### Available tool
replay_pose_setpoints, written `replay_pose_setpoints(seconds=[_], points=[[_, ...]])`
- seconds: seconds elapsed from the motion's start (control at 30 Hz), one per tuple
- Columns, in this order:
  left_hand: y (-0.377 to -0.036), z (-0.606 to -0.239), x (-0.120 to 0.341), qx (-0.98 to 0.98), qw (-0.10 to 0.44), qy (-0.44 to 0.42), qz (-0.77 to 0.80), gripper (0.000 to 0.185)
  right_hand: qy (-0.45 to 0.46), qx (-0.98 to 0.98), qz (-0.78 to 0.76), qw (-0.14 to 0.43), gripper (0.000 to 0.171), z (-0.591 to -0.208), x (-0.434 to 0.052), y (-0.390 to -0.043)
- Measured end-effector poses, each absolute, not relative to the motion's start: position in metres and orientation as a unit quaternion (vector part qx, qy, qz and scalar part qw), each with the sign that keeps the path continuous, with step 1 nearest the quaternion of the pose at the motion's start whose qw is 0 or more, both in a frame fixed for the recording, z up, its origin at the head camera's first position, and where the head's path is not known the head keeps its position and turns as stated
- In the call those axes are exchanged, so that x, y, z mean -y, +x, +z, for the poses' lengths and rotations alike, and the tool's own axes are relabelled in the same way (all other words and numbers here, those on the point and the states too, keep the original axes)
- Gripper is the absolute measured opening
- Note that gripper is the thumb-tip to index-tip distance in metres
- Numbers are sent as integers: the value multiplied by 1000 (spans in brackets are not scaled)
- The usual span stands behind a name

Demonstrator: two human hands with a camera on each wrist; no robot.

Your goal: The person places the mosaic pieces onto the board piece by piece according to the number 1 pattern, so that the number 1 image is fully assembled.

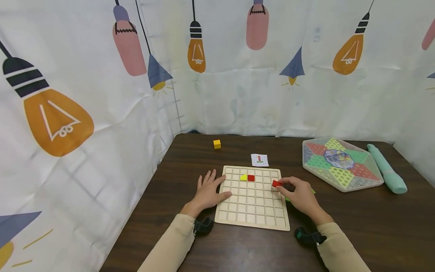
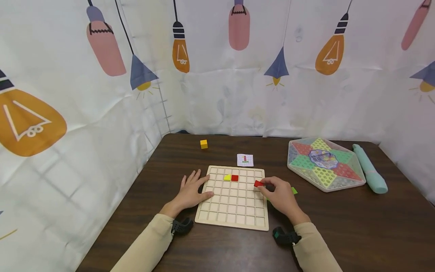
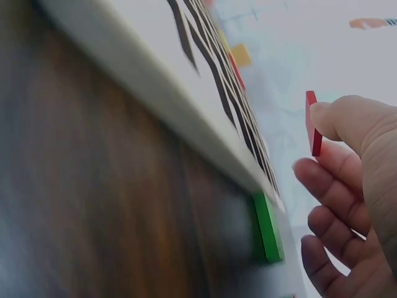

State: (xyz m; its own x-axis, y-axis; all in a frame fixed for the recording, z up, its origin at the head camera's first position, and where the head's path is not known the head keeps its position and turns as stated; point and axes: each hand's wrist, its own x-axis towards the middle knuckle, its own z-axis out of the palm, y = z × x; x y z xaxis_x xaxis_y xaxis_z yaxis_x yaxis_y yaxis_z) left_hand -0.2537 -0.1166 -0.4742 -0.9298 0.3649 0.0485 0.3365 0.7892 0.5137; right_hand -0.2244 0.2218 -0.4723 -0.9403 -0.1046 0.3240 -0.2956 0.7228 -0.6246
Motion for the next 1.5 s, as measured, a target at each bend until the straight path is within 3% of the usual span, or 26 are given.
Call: replay_pose_setpoints(seconds=[0.23, 0.93, 1.5], points=[[-254, -475, 116, -947, 27, 179, 264, 72, 124, 914, 374, 96, 20, -468, -201, -226], [-255, -475, 115, -949, 29, 180, 256, 71, 174, 901, 385, 97, 19, -459, -162, -238], [-253, -475, 114, -950, 23, 186, 248, 74, 149, 919, 358, 75, 24, -467, -157, -249]])
